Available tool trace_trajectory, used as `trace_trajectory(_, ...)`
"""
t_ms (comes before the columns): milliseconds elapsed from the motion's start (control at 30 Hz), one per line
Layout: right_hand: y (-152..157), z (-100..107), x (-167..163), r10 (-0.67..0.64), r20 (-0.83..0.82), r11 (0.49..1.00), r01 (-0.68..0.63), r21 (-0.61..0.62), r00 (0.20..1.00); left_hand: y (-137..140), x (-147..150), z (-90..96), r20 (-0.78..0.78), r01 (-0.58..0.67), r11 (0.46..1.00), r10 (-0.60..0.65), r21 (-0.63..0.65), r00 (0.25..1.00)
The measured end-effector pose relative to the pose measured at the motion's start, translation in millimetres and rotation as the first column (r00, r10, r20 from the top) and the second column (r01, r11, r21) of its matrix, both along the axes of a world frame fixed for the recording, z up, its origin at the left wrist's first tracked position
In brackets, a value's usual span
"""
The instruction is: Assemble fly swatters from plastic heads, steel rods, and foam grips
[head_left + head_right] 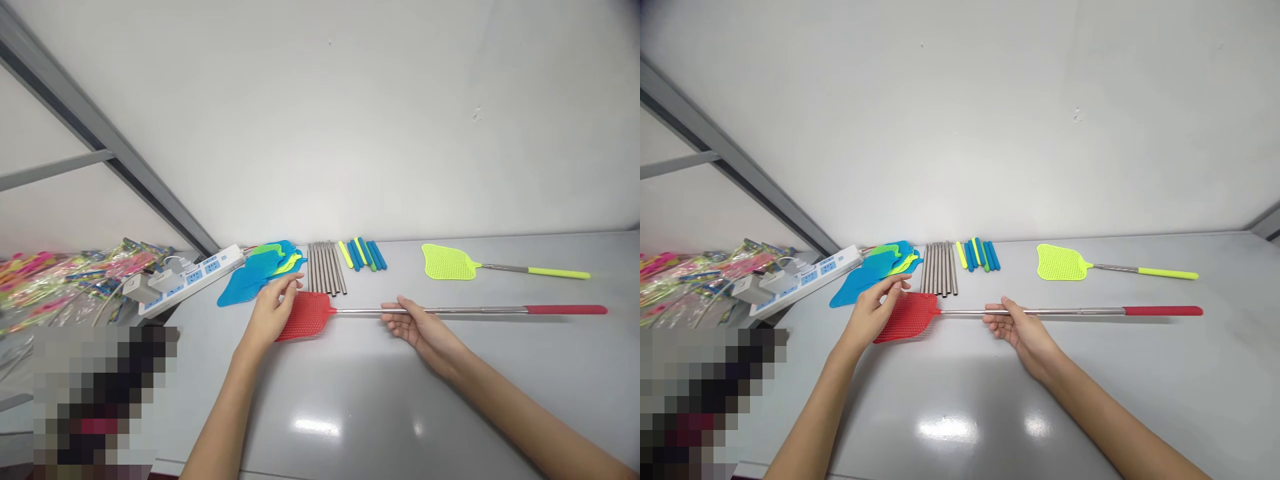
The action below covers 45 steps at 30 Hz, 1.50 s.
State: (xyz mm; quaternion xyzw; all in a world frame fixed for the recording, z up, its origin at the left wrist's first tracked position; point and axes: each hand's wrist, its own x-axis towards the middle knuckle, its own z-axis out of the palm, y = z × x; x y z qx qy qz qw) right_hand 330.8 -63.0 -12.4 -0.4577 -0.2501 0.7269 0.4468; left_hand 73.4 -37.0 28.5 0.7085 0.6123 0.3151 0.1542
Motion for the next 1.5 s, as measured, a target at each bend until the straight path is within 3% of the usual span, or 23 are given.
trace_trajectory(200, 3.9, -3.2, 4.5, 0.023, -0.089, 0.999, -0.026, -0.027, 0.996, 0.4, -0.5, 0.7, 0.011, -0.023, 0.998, 0.022, 0.064, 1.0)
trace_trajectory(333, 4.7, -3.1, 5.4, 0.023, -0.128, 0.999, -0.028, -0.033, 0.991, 1.9, -3.8, 0.3, 0.049, -0.106, 0.986, 0.101, 0.13, 0.994)
trace_trajectory(600, 3.7, 2.5, 5.4, 0.002, -0.175, 0.999, -0.01, -0.045, 0.985, 4.1, -8.6, -1.6, 0.137, -0.139, 0.99, 0.136, 0.019, 0.981)
trace_trajectory(800, -0.5, 4.6, 1.6, -0.016, -0.097, 0.999, 0.019, 0.027, 0.995, 4.8, -8.7, -10.4, -0.026, -0.104, 0.995, 0.104, 0.007, 0.994)
trace_trajectory(1067, -3.1, 8.3, -0.8, -0.033, 0.021, 0.991, 0.03, 0.127, 0.999, 5.3, -8.5, -19.8, -0.129, -0.048, 0.999, 0.048, 0.007, 0.991)
trace_trajectory(1300, -2.6, 22.0, 0.3, -0.081, 0.16, 0.976, 0.045, 0.212, 0.984, 3.4, -4.6, -20.6, -0.164, -0.002, 1.0, -0.002, -0.019, 0.986)
trace_trajectory(1500, -2.1, 21.1, -0.1, -0.108, 0.197, 0.971, 0.061, 0.229, 0.974, 2.5, -3.1, -20.6, -0.161, 0.024, 0.998, -0.032, -0.055, 0.986)
